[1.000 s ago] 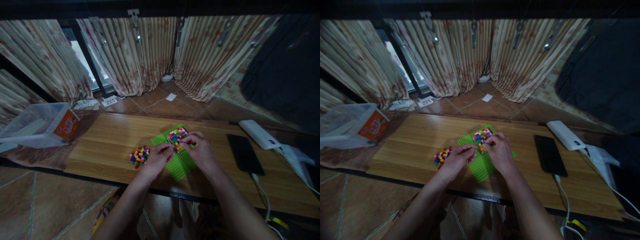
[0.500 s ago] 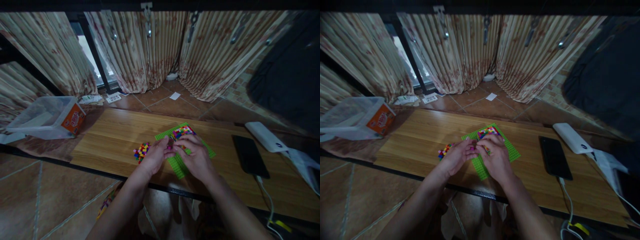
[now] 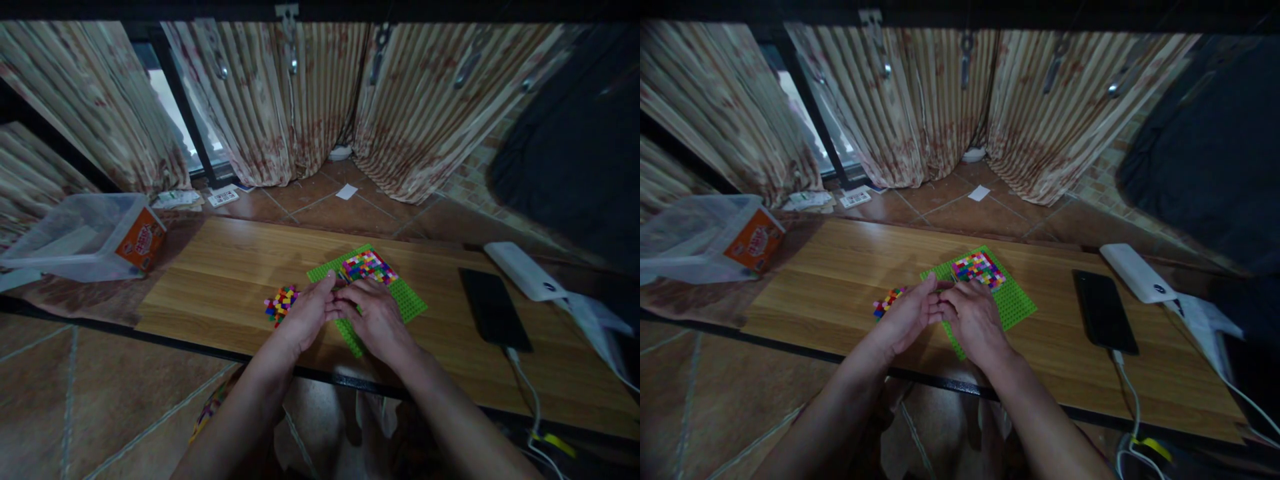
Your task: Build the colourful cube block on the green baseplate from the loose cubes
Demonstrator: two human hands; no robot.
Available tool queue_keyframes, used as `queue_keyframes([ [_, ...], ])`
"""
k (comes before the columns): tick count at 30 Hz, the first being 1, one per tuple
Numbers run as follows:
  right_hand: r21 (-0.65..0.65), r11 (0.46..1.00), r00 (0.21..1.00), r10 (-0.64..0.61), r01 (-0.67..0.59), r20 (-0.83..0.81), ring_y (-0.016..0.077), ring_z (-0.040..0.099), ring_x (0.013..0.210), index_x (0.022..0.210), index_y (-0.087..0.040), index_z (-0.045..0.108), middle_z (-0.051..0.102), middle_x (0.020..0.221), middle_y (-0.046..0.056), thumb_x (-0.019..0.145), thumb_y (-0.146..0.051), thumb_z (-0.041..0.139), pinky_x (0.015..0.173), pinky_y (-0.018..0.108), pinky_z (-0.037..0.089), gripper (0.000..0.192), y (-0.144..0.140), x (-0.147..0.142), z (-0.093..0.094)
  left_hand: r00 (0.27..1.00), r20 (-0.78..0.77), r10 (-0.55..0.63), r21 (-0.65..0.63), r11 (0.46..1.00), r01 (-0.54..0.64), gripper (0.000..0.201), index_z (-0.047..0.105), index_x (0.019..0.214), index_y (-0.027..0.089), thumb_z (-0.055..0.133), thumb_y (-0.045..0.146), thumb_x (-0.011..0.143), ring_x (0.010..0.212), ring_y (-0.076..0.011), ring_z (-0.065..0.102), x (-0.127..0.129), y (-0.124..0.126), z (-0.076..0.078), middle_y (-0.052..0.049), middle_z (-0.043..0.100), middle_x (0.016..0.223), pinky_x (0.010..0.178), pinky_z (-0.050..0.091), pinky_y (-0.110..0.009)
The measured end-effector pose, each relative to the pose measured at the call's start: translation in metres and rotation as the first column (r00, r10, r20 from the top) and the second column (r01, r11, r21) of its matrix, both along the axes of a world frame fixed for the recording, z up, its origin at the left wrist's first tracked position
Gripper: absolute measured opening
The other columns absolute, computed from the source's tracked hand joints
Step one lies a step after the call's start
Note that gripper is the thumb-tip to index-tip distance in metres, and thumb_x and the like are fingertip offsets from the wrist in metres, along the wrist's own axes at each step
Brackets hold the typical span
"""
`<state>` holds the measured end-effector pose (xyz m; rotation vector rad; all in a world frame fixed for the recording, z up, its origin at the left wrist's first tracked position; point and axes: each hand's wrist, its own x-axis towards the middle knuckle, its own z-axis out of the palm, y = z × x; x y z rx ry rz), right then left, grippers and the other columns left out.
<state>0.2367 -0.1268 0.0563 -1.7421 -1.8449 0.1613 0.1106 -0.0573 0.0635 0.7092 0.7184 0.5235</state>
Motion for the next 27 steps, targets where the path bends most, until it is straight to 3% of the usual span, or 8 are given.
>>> queue_keyframes([
  [8, 0.004, 1.000, 0.999, -0.025, 0.024, 0.042, 0.0213, 0.056, 0.080, 0.081, -0.020, 0.065, 0.065, 0.080, 0.005, 0.091, -0.019, 0.055, 0.077, 0.036, 0.043, 0.015, -0.001, -0.001, 0.005, 1.000, -0.007, -0.007, 0.064, 0.998, 0.008, 0.038, 0.067, 0.085, 0.011, 0.072, 0.047, 0.076, 0.067, -0.0125, 0.065, 0.002, -0.002, -0.001, -0.006, 0.070, 0.076, 0.070, 0.053, -0.025],
  [12, 0.036, 0.997, 0.993, -0.061, 0.065, -0.100, 0.0205, 0.059, 0.084, 0.084, -0.022, 0.065, 0.066, 0.085, 0.003, 0.092, -0.023, 0.052, 0.078, 0.035, 0.044, 0.016, -0.005, 0.017, 0.012, 0.996, -0.088, -0.006, 0.120, 0.993, 0.016, 0.034, 0.069, 0.088, 0.011, 0.067, 0.044, 0.081, 0.070, -0.0142, 0.066, 0.002, -0.001, 0.000, -0.008, 0.072, 0.082, 0.072, 0.051, -0.027],
  [18, 0.090, 0.959, 0.914, -0.225, 0.269, -0.338, 0.0193, 0.062, 0.082, 0.084, -0.023, 0.069, 0.068, 0.087, 0.003, 0.087, -0.035, 0.060, 0.076, 0.034, 0.048, 0.015, -0.010, 0.060, 0.015, 0.989, -0.150, -0.017, 0.214, 0.976, 0.049, 0.027, 0.070, 0.089, 0.014, 0.070, 0.038, 0.079, 0.070, -0.0131, 0.064, 0.001, -0.002, -0.001, -0.007, 0.072, 0.085, 0.070, 0.046, -0.026],
  [27, 0.014, 0.992, 0.962, -0.117, 0.124, -0.248, 0.0234, 0.055, 0.110, 0.082, -0.029, 0.074, 0.060, 0.112, 0.004, 0.085, -0.029, 0.064, 0.097, 0.046, 0.043, 0.010, -0.007, 0.052, 0.004, 0.988, -0.153, -0.026, 0.248, 0.967, 0.064, 0.025, 0.070, 0.083, 0.016, 0.074, 0.038, 0.074, 0.072, -0.0121, 0.060, 0.008, -0.005, -0.007, -0.003, 0.069, 0.081, 0.072, 0.044, -0.026],
])
